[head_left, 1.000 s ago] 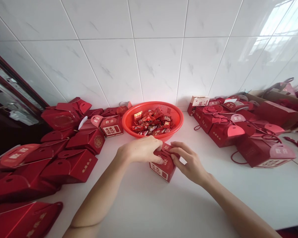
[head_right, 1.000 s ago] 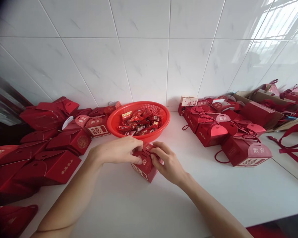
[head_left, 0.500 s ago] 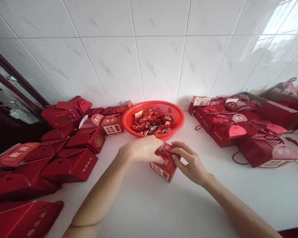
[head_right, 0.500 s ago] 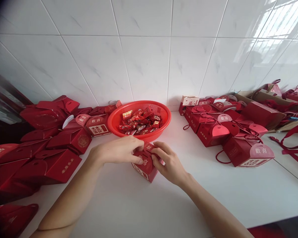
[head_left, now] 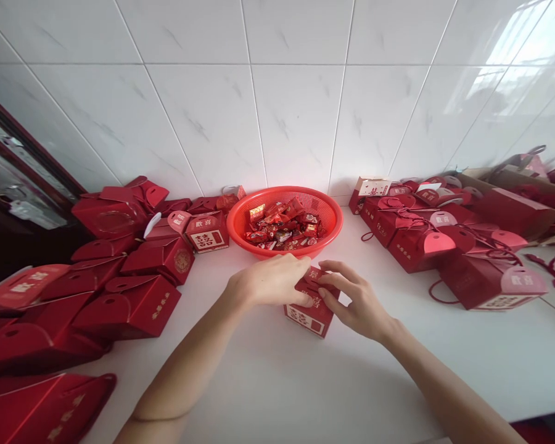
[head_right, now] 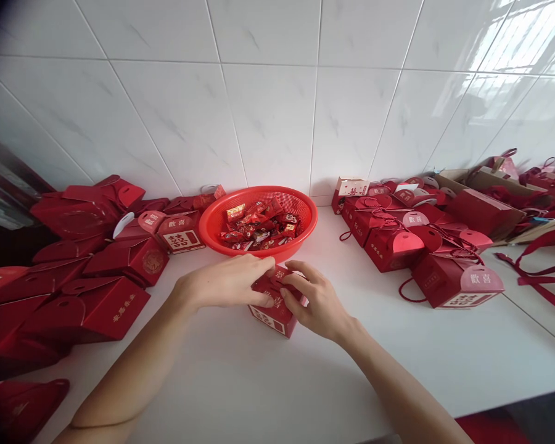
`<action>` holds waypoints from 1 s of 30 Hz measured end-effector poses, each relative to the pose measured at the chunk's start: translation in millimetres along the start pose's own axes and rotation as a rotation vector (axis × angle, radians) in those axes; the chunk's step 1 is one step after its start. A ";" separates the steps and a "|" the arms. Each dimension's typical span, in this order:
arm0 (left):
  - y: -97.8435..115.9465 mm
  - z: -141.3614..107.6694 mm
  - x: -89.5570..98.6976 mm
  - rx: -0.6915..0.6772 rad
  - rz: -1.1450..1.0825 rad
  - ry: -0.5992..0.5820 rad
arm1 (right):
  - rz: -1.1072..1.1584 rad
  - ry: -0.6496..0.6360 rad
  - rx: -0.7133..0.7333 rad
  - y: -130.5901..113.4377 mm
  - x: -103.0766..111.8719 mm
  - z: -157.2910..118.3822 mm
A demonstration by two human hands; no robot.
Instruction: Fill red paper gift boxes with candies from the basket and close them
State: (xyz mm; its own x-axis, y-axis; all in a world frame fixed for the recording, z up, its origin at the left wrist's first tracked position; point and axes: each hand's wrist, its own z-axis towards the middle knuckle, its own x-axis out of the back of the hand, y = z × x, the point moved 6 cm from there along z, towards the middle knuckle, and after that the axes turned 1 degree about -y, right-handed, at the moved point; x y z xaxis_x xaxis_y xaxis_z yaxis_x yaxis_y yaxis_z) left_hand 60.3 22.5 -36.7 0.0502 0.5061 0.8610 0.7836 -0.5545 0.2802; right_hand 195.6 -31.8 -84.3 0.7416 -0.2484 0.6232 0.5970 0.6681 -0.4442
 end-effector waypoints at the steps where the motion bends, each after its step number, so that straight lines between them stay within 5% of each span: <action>1: 2.0 -0.1 -0.6 0.005 -0.005 0.005 | -0.011 -0.018 0.002 -0.1 1.3 1.2; 7: 10.7 -0.9 -6.0 0.013 -0.017 0.037 | -0.167 -0.164 0.008 -7.5 10.3 14.5; 17: 6.2 -0.7 -10.5 -0.044 -0.043 0.007 | -0.420 -0.656 -0.197 -18.6 6.4 46.5; 30: 11.4 -2.0 -10.4 -0.047 -0.053 0.047 | -0.482 -0.858 -0.229 -20.3 -6.9 60.9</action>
State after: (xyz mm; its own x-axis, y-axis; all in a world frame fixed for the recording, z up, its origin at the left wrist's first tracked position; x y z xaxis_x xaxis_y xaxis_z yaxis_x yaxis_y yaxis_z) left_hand 67.5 9.6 -41.6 -0.0201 0.5044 0.8632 0.7542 -0.5591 0.3443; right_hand 159.7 -1.0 -40.4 -0.0110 0.1919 0.9814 0.8862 0.4565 -0.0793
